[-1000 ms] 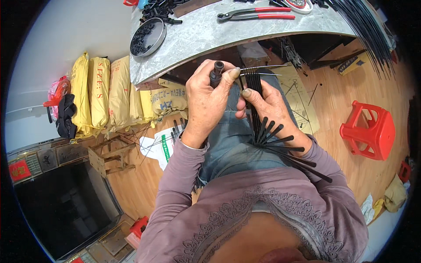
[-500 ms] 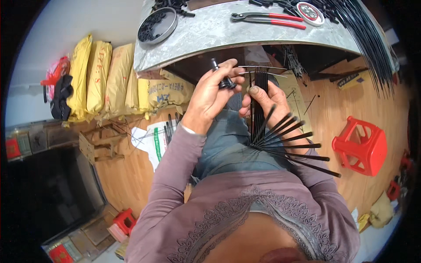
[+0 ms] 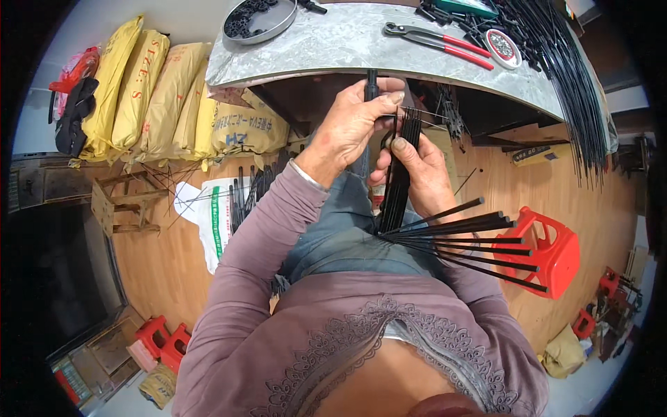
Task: Organizing and cutting bundles of black cable ties at a workstation.
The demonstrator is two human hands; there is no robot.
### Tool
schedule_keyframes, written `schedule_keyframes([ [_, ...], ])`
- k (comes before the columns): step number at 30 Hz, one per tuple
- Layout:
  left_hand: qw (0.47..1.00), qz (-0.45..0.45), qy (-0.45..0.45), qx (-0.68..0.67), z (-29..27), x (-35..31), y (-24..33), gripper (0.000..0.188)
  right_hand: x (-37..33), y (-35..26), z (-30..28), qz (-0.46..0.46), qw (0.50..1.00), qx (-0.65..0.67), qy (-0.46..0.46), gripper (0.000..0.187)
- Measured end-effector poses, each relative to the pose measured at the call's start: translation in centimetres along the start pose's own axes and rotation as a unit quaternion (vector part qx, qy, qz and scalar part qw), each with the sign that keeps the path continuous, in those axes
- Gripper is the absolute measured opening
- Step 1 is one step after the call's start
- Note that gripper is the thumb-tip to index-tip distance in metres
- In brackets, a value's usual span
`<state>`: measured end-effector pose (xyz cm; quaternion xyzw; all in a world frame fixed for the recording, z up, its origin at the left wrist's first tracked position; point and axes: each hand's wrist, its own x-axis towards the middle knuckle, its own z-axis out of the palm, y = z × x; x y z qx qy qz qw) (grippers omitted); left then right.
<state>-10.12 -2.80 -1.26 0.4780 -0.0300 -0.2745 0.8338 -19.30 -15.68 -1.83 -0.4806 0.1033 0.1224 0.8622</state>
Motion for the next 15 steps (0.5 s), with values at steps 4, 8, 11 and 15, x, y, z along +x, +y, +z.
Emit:
schedule_keyframes([
  [4, 0.999, 0.016, 0.042, 0.010, 0.1, -0.4, -0.4, 0.043, -0.2, 0.0, 0.0, 0.001, 1.000, -0.001, 0.006, 0.020],
  [8, 0.999, 0.042, 0.019, -0.011, 0.8, -1.0, -1.3, 0.037, -0.1, 0.3, 0.0, -0.004, 1.000, -0.002, 0.009, 0.020],
  [11, 0.986, -0.057, 0.022, -0.154, 0.9, -2.3, -2.3, 0.023, -0.3, 0.6, -0.3, -0.037, 0.999, 0.005, 0.001, 0.019],
  [15, 0.989, -0.041, -0.006, -0.142, 0.4, -3.2, -3.5, 0.019, -0.3, 0.5, 0.0, -0.037, 0.999, -0.007, 0.014, 0.019],
])
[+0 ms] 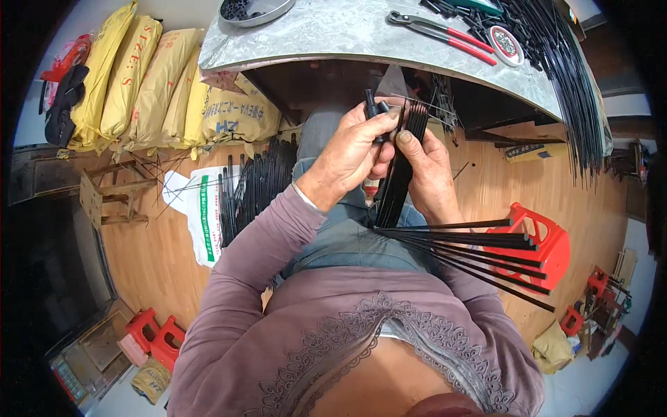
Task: Organizing and cutting bundles of black cable ties at a workstation.
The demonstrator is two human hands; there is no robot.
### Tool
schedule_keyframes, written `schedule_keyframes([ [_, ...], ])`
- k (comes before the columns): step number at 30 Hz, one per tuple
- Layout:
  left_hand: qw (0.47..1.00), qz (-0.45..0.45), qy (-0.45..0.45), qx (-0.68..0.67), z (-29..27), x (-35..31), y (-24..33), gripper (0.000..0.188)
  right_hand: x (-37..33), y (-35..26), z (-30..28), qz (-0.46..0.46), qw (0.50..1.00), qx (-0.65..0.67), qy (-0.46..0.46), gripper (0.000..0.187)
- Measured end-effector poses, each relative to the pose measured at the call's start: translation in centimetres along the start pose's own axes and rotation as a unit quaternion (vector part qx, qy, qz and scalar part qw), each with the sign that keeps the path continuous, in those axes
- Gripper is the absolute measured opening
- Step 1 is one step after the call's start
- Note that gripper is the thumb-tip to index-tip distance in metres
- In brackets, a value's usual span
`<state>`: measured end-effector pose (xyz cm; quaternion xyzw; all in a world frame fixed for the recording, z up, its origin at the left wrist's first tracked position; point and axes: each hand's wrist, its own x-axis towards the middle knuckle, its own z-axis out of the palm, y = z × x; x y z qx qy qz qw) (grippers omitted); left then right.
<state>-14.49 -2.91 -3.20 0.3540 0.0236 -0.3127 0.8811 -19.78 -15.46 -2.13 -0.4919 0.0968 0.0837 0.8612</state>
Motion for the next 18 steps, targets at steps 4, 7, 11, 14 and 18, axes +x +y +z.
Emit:
schedule_keyframes([
  [4, 0.995, -0.054, 0.026, 0.076, -0.7, -0.4, 0.6, 0.021, -0.1, 0.0, 0.0, -0.002, 1.000, 0.001, -0.021, 0.020],
  [7, 0.996, 0.011, 0.022, 0.087, -0.2, 0.1, 1.4, 0.021, -0.2, 0.0, 0.3, 0.011, 0.999, -0.008, -0.032, 0.020],
  [11, 0.996, 0.083, -0.001, 0.041, 0.0, 0.5, 2.7, 0.023, -0.5, -0.4, 0.6, 0.022, 1.000, -0.010, -0.014, 0.019],
  [14, 0.996, 0.060, 0.012, 0.066, 0.4, 0.2, 3.3, 0.024, -0.5, -0.3, 0.5, 0.022, 1.000, -0.014, -0.015, 0.019],
  [18, 0.996, 0.047, 0.017, 0.079, 0.7, 0.3, 3.6, 0.027, -0.5, -0.3, 0.6, 0.021, 0.999, -0.018, -0.023, 0.019],
])
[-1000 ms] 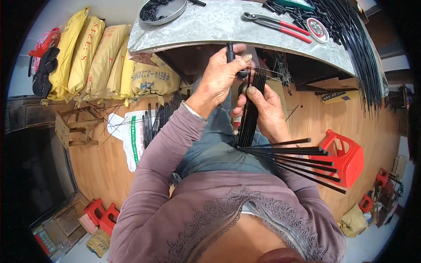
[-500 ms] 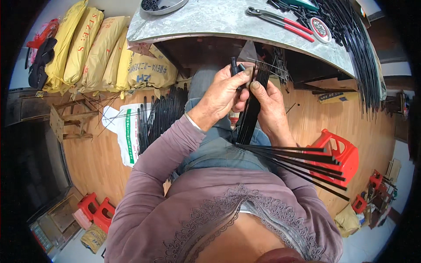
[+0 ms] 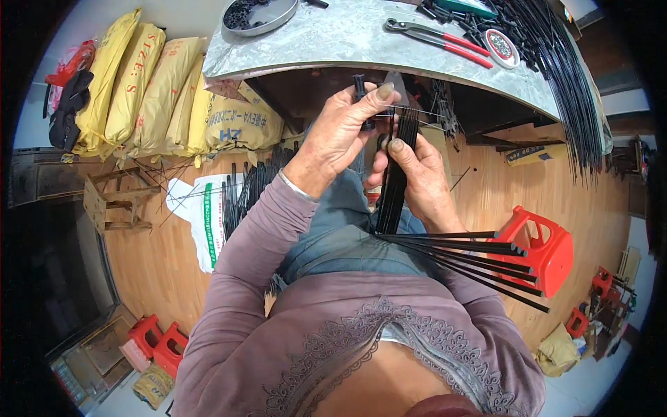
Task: Organizing and cutting bundles of black cable ties at a workstation.
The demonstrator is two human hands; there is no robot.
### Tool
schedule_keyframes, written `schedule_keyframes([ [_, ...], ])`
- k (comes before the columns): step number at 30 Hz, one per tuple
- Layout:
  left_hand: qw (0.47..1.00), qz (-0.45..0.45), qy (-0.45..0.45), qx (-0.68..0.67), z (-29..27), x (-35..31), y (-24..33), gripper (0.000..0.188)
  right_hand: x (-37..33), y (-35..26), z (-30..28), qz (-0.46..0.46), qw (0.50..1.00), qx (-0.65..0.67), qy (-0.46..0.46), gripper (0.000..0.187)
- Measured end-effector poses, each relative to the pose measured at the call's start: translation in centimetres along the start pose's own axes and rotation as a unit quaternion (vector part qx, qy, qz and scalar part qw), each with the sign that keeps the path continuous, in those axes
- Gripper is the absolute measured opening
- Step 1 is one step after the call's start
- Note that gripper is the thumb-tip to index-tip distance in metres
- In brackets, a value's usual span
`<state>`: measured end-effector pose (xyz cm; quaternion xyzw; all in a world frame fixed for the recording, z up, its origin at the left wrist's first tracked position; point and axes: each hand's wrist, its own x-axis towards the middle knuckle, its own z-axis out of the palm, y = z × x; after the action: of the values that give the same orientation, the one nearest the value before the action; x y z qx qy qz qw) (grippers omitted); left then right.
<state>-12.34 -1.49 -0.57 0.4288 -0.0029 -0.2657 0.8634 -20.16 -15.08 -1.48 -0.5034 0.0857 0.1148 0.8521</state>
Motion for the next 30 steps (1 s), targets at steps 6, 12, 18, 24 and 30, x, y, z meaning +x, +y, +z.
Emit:
schedule_keyframes([
  [6, 1.000, -0.006, 0.003, 0.005, 0.25, 0.10, 0.40, 0.026, -0.04, -0.16, 0.20, 0.001, 1.000, 0.004, -0.007, 0.024],
  [12, 1.000, 0.016, 0.016, 0.001, 0.22, 0.34, 0.30, 0.025, 0.19, 0.00, -0.26, 0.000, 1.000, 0.002, -0.002, 0.027],
  [18, 0.999, 0.037, 0.031, 0.004, 0.72, 0.26, 0.46, 0.024, 0.16, -0.11, -0.30, 0.005, 1.000, 0.005, 0.003, 0.024],
  [24, 0.998, 0.053, 0.012, 0.018, 0.58, 0.32, 0.34, 0.031, 0.07, -0.21, -0.26, 0.009, 1.000, 0.017, 0.005, 0.018],
  [30, 0.997, 0.070, 0.011, 0.021, 0.90, 0.40, 0.50, 0.028, 0.16, -0.36, -0.24, -0.002, 1.000, 0.013, 0.005, 0.019],
])
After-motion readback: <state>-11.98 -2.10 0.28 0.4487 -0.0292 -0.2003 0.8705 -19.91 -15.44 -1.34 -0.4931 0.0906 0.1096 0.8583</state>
